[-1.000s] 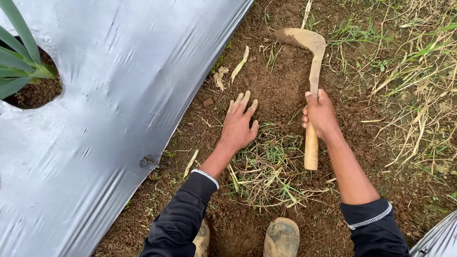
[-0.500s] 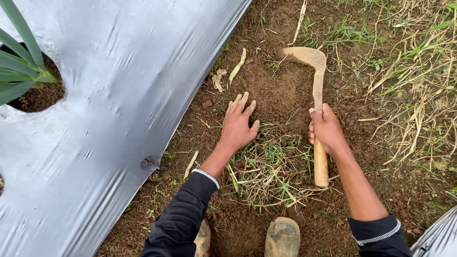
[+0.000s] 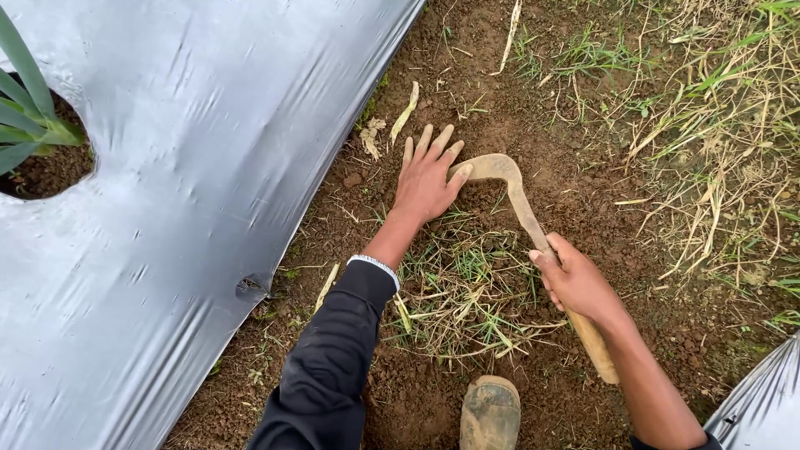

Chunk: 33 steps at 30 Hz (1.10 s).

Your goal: Weeding a garden bed by using a hand sickle to loosen the soil and pulling the weeds out by hand.

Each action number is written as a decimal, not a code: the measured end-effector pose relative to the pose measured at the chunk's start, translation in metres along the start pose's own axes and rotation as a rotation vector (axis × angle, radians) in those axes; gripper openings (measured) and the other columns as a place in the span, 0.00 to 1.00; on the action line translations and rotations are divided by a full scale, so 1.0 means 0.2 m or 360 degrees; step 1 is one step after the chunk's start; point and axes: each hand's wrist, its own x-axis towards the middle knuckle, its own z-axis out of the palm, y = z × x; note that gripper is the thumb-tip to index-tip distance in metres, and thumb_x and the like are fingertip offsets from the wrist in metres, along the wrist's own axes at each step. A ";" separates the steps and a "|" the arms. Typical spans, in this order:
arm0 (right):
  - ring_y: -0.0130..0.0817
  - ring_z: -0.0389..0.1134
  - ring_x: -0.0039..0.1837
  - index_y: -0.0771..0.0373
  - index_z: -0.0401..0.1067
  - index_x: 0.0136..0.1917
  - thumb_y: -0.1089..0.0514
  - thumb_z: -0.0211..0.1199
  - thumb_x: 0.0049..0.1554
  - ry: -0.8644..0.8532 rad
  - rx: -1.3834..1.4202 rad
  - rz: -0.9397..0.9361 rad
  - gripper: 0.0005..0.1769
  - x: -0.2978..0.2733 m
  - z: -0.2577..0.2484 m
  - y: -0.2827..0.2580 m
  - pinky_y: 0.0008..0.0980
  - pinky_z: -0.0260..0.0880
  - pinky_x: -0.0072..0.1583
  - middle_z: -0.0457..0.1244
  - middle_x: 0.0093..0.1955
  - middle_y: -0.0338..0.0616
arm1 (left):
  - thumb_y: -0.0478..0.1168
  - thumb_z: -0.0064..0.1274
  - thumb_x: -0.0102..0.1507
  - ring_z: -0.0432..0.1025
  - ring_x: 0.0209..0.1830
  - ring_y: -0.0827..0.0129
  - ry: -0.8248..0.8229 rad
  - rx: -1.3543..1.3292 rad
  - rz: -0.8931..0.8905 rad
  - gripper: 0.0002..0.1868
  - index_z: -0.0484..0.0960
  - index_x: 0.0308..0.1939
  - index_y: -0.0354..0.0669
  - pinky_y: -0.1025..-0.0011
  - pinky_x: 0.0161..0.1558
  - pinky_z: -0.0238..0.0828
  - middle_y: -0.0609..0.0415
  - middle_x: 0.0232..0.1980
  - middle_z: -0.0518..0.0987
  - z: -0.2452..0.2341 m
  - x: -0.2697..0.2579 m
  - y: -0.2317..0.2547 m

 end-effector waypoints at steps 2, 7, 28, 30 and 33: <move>0.38 0.61 0.25 0.79 0.56 0.73 0.65 0.48 0.65 0.0091 0.0012 -0.0066 0.25 0.04 -0.06 0.06 0.35 0.67 0.25 0.60 0.26 0.56 | 0.57 0.39 0.73 0.40 0.85 0.60 -0.0014 -0.0011 -0.0010 0.29 0.69 0.74 0.51 0.51 0.81 0.26 0.56 0.83 0.54 0.01 -0.05 0.00; 0.32 0.58 0.25 0.80 0.53 0.72 0.62 0.42 0.69 0.0331 0.0323 -0.0244 0.23 0.20 -0.10 -0.07 0.31 0.64 0.26 0.56 0.28 0.46 | 0.56 0.42 0.72 0.41 0.85 0.61 -0.0057 -0.0025 0.0065 0.32 0.64 0.77 0.44 0.54 0.82 0.25 0.54 0.83 0.55 0.06 -0.22 0.01; 0.30 0.58 0.24 0.78 0.51 0.76 0.62 0.45 0.66 -0.0079 0.0111 -0.0017 0.28 0.19 0.04 0.02 0.29 0.65 0.24 0.57 0.27 0.44 | 0.46 0.58 0.63 0.65 0.68 0.57 0.0510 -0.0523 0.0268 0.22 0.76 0.61 0.50 0.56 0.71 0.61 0.56 0.61 0.68 0.08 -0.20 -0.07; 0.36 0.61 0.25 0.80 0.56 0.72 0.63 0.47 0.65 -0.0069 0.0004 -0.0031 0.26 0.06 0.01 -0.05 0.34 0.66 0.25 0.59 0.27 0.53 | 0.46 0.58 0.65 0.50 0.80 0.47 0.0340 -0.0481 0.0071 0.34 0.66 0.74 0.49 0.45 0.78 0.46 0.43 0.76 0.59 -0.08 -0.18 0.03; 0.38 0.62 0.26 0.79 0.58 0.71 0.63 0.47 0.66 -0.0011 -0.0131 -0.0071 0.24 0.04 -0.05 -0.04 0.36 0.68 0.27 0.61 0.28 0.56 | 0.55 0.53 0.68 0.43 0.84 0.53 0.0114 -0.0202 -0.0107 0.33 0.68 0.74 0.48 0.50 0.81 0.36 0.46 0.81 0.55 -0.08 -0.13 0.05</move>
